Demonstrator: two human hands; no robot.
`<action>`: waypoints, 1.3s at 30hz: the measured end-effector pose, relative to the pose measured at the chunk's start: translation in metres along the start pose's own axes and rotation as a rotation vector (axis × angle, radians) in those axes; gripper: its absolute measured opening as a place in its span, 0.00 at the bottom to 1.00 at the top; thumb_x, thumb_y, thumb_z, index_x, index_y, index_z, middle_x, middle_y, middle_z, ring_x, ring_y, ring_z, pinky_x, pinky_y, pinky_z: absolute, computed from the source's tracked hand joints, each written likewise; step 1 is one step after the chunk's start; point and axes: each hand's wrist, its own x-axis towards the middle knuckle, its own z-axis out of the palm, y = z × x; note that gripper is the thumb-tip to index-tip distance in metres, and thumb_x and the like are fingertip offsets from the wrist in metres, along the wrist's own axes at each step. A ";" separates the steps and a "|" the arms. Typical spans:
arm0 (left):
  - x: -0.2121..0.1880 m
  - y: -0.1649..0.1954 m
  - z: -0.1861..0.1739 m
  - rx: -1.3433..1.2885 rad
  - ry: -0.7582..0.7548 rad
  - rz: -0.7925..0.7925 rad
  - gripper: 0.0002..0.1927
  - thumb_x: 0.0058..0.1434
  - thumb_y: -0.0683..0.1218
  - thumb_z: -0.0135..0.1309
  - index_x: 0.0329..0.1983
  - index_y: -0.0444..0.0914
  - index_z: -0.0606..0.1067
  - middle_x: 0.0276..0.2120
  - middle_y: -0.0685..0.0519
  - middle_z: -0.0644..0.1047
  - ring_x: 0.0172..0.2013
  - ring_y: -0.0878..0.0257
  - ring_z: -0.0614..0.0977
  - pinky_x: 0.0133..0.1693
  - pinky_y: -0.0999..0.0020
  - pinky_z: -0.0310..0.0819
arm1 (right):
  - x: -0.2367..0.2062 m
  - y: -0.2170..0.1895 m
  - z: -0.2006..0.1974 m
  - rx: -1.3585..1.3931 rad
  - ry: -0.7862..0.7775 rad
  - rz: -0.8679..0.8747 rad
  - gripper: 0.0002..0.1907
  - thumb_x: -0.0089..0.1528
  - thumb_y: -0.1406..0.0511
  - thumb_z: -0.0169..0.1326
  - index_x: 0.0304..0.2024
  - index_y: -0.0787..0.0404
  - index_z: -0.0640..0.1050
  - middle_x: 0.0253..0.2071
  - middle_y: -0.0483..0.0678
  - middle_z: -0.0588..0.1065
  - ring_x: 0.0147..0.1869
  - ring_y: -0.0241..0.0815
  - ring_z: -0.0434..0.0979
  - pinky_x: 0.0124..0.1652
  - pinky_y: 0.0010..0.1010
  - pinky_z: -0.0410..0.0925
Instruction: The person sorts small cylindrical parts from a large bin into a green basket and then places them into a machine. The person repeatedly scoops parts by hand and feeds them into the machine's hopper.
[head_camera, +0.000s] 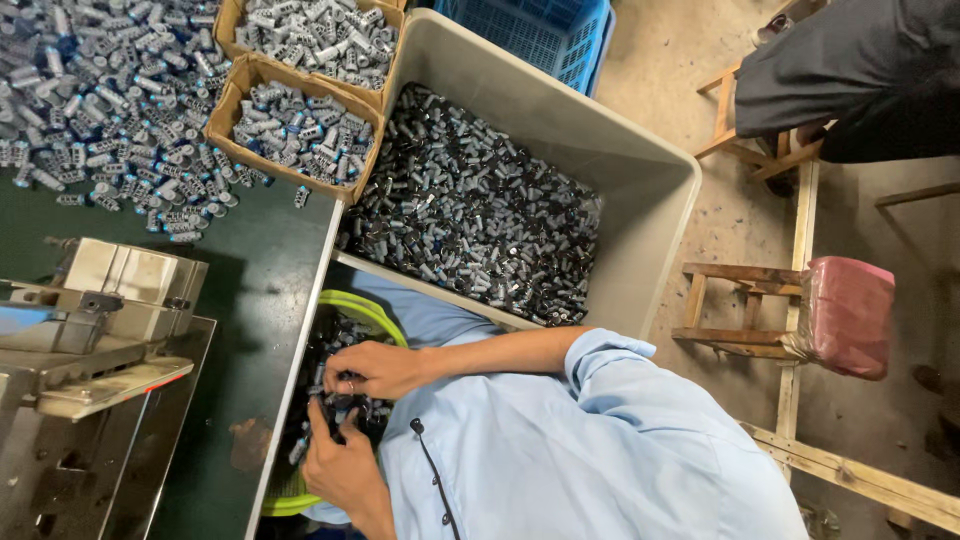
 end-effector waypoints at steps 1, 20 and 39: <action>0.002 0.003 -0.005 0.075 -0.049 -0.039 0.28 0.63 0.49 0.61 0.68 0.44 0.74 0.36 0.40 0.81 0.32 0.38 0.80 0.37 0.45 0.73 | 0.001 -0.001 0.000 0.012 0.000 0.099 0.08 0.69 0.62 0.54 0.44 0.60 0.73 0.38 0.47 0.75 0.42 0.43 0.75 0.42 0.36 0.69; -0.025 -0.027 0.023 -1.004 0.114 -0.217 0.13 0.65 0.37 0.61 0.50 0.27 0.75 0.41 0.45 0.81 0.38 0.62 0.83 0.41 0.72 0.78 | -0.005 -0.031 0.011 0.368 0.014 0.436 0.10 0.63 0.64 0.62 0.46 0.60 0.82 0.37 0.46 0.82 0.38 0.32 0.79 0.40 0.26 0.73; -0.013 -0.036 -0.022 -0.753 0.397 -0.034 0.07 0.58 0.37 0.61 0.40 0.31 0.78 0.32 0.46 0.82 0.31 0.59 0.84 0.36 0.68 0.79 | 0.007 -0.002 0.054 0.638 -0.046 0.141 0.13 0.63 0.79 0.58 0.45 0.66 0.70 0.48 0.58 0.79 0.55 0.46 0.82 0.51 0.36 0.78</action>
